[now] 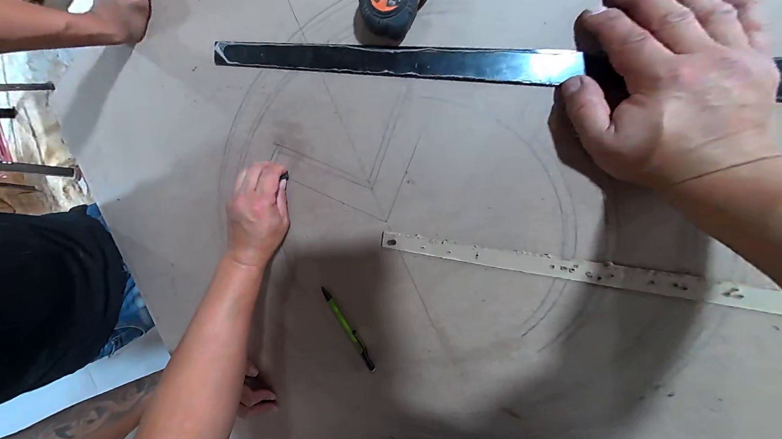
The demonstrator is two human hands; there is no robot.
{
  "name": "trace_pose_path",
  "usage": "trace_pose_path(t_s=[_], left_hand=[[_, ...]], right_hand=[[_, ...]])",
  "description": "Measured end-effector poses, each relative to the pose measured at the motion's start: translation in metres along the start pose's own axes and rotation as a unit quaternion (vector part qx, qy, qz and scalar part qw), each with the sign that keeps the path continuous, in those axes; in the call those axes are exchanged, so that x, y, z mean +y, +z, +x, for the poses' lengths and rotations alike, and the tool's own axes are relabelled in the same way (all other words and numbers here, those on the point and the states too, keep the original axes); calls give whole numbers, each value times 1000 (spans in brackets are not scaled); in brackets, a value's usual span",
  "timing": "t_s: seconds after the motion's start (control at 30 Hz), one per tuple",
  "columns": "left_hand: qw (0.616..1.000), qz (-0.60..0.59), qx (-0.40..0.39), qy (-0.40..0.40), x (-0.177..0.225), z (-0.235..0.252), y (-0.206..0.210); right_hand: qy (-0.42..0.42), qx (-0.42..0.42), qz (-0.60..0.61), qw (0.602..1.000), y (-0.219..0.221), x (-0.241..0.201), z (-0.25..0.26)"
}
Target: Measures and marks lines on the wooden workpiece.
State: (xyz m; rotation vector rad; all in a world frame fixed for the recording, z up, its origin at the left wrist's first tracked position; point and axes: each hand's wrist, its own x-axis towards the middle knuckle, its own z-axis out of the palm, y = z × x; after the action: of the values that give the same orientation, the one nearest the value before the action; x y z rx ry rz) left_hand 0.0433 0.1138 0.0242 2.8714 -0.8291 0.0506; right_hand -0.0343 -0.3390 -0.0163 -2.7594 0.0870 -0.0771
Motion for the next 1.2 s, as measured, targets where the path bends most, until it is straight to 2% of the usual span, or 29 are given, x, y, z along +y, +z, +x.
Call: trace_pose_path(t_s=[0.17,0.63,0.67,0.73,0.83,0.9,1.0,1.07,1.2], left_hand=[[1000,-3,26,-10,3,7,9],[1000,-15,-6,-6,3,12,4],[999,-27,0,-26,3,16,4],[989,-85,26,-116,4,23,-5],[935,-210,121,-257,0,34,-22],[898,-274,150,-311,2,26,-25],[874,-327,104,-345,29,21,-12],[873,-348,65,-335,58,27,-2],[904,-360,-7,-231,110,61,16]], right_hand=[[0,2,-6,1000,-1,3,1],[5,2,-5,1000,-3,2,4],[5,1,-7,1000,-3,1,3],[2,-6,-4,1000,-1,-1,0],[0,5,-12,1000,-2,1,1],[-1,12,-8,1000,0,-2,1],[5,21,-11,1000,-1,-1,1],[10,22,-15,1000,0,0,-1],[23,31,-19,999,2,-1,-2]])
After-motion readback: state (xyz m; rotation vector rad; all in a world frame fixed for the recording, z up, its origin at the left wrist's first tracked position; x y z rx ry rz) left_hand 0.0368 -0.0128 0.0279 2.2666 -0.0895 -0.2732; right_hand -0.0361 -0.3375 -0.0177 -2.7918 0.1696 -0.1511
